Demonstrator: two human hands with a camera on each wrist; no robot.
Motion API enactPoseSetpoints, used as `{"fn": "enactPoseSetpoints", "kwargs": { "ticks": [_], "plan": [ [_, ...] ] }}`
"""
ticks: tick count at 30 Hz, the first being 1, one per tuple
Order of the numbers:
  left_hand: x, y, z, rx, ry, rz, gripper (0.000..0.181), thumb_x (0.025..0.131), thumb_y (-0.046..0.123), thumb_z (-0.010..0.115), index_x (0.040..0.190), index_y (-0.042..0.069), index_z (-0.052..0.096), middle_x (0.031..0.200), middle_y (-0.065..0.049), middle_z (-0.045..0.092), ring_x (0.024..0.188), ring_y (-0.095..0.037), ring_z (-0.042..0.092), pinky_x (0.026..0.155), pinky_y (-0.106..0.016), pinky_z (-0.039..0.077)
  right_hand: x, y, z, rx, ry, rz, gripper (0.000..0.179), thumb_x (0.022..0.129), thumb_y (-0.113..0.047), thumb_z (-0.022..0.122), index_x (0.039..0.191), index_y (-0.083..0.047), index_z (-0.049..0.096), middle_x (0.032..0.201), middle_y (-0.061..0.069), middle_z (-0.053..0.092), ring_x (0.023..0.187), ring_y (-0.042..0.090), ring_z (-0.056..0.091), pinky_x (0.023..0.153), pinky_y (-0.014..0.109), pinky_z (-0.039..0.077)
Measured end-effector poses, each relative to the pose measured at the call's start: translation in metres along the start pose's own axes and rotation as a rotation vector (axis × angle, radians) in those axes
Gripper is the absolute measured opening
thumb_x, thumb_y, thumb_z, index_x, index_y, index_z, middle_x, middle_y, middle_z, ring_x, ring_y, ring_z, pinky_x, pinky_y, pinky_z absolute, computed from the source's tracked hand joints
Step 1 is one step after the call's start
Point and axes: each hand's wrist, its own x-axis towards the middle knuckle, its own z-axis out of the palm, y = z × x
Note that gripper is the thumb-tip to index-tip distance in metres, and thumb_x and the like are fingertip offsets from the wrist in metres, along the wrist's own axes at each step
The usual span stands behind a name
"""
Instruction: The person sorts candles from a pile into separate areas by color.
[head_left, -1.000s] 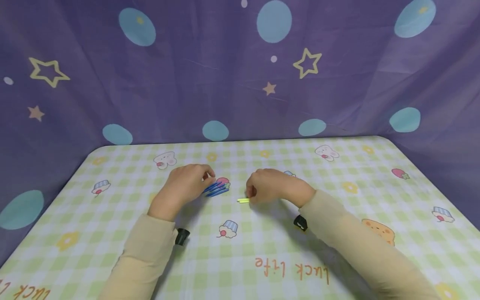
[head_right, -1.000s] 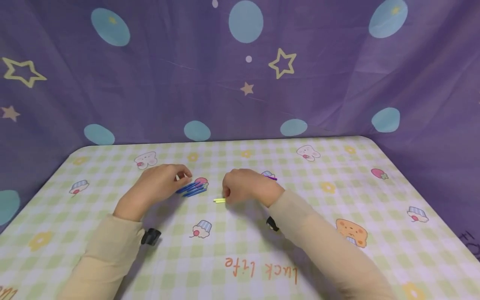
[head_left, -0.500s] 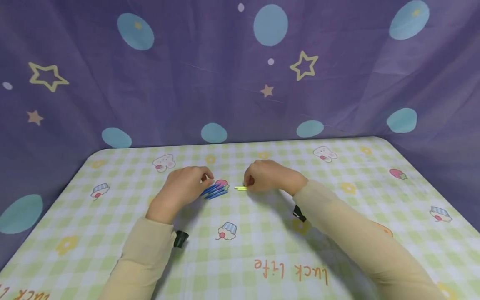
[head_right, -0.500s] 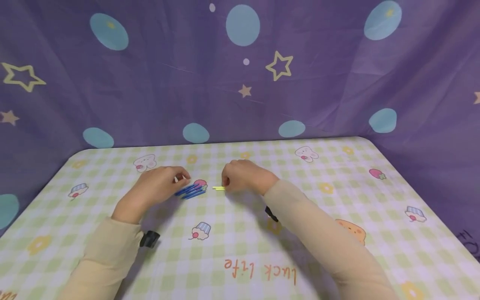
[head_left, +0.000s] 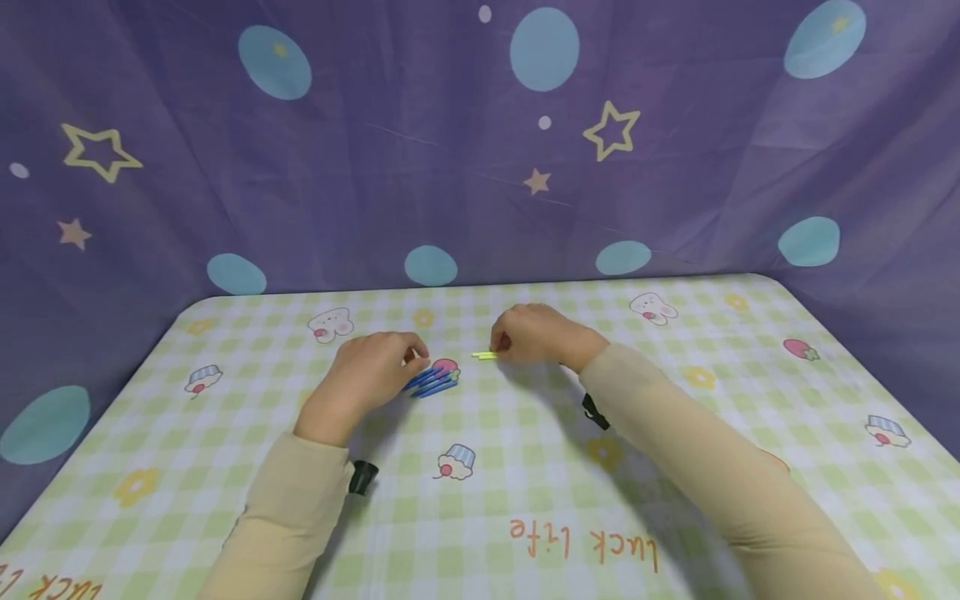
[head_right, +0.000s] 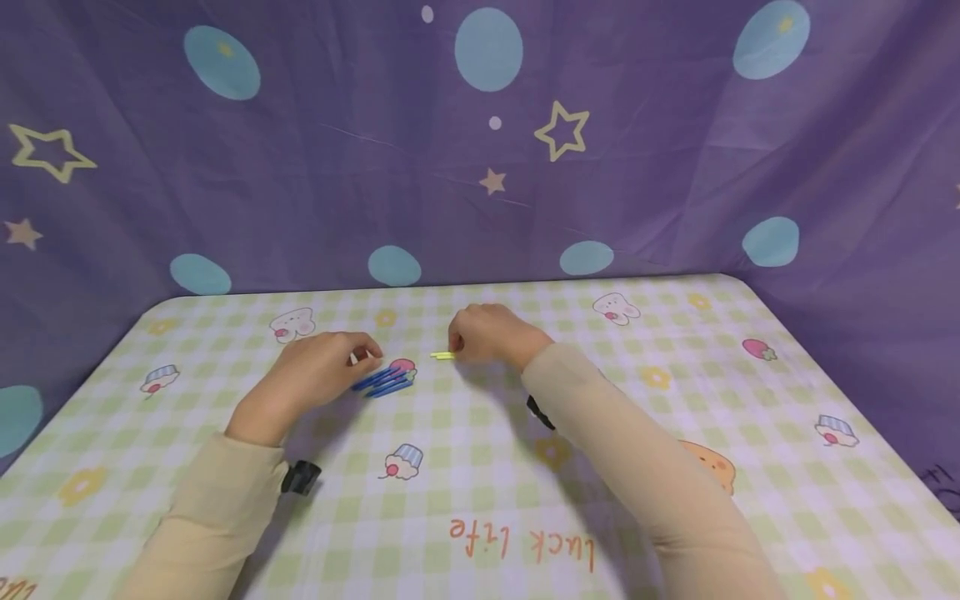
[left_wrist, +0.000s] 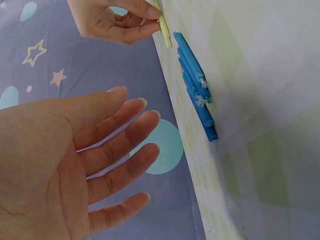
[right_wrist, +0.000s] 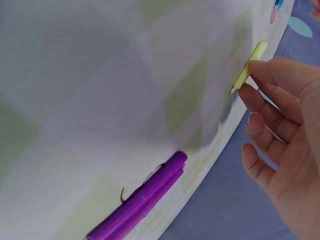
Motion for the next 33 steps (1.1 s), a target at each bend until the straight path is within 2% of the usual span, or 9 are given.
{"fn": "enactPoseSetpoints", "kwargs": {
  "ticks": [20,28,33],
  "plan": [
    [0.002,-0.003,-0.001,0.011,0.008,0.020,0.019,0.098,0.024,0.064,0.111,0.014,0.073,0.098,-0.001,0.071,0.091,-0.022,0.065,0.080,-0.044,0.049,0.005,0.011,-0.001,-0.014,0.065,0.070,0.015,0.090,-0.013,0.069,0.101,-0.018,0.078,0.100,-0.005,0.072,0.096,0.016,0.065,0.086,0.035,0.051],
    [0.003,0.002,-0.001,-0.009,0.012,0.028,0.019,0.098,0.025,0.063,0.111,0.015,0.073,0.098,0.000,0.071,0.091,-0.019,0.065,0.080,-0.043,0.050,-0.013,0.006,-0.015,0.091,0.089,0.095,0.017,0.094,-0.014,0.068,0.109,-0.011,0.075,0.099,0.000,0.071,0.095,0.020,0.064,0.089,0.038,0.049],
    [0.002,0.008,0.001,-0.005,0.025,0.039,0.018,0.097,0.024,0.064,0.110,0.014,0.073,0.097,0.001,0.070,0.092,-0.020,0.064,0.080,-0.044,0.050,-0.030,0.000,-0.017,0.169,0.084,0.119,0.018,0.098,-0.018,0.063,0.112,-0.013,0.075,0.103,-0.003,0.071,0.090,0.015,0.064,0.084,0.037,0.050]
  ]
}}
